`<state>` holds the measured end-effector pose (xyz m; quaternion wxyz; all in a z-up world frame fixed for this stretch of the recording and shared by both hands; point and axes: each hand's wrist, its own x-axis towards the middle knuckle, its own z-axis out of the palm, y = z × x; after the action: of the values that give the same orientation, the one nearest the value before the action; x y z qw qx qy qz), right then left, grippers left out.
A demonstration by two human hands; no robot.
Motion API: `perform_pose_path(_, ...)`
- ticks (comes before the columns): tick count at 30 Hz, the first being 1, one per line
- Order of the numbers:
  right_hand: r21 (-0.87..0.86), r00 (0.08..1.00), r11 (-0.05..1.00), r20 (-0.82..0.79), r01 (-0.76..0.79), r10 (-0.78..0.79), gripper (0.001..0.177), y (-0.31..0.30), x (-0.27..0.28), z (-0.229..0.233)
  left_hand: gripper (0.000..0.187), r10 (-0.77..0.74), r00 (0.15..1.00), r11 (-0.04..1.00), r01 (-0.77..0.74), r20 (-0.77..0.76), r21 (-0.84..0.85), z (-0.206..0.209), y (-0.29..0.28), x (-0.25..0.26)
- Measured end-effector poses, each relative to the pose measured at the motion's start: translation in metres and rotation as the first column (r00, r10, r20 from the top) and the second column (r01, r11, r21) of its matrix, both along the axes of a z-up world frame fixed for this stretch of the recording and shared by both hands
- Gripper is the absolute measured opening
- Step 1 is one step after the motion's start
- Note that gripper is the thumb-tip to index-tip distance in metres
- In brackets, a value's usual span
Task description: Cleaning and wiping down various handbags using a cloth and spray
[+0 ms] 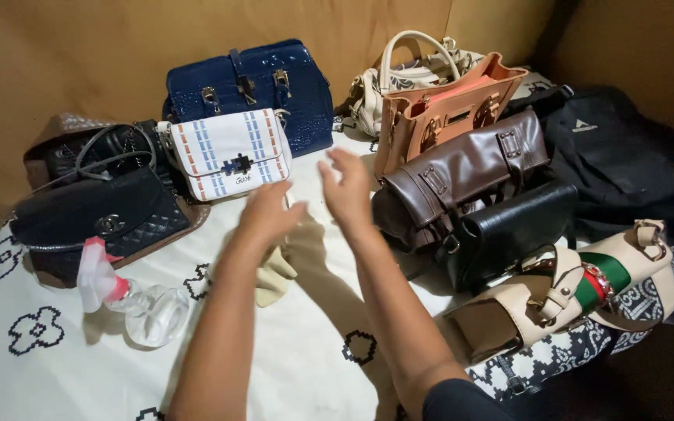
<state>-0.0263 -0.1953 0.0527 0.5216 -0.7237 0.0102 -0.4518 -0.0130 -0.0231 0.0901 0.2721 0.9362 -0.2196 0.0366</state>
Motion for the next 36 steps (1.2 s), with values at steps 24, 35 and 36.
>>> perform_pose_path(24,0.66,0.892,0.733,0.418,-0.166,-0.174,0.024,-0.151,-0.054,0.017,0.02,-0.119,0.993,0.387,0.06,0.014,-0.92,-0.031,-0.139,-0.023)
perform_pose_path(35,0.165,0.932,0.966,0.273,0.199,-0.239,0.029,-0.112,-0.076,0.054,0.02,-0.119,0.987,0.272,0.138,0.109,-0.952,-0.013,0.044,0.016)
perform_pose_path(36,-0.006,0.934,0.965,0.251,0.263,-0.253,0.033,-0.112,-0.076,0.053,0.021,-0.15,0.98,0.257,0.169,0.133,-0.952,-0.017,0.057,0.022)
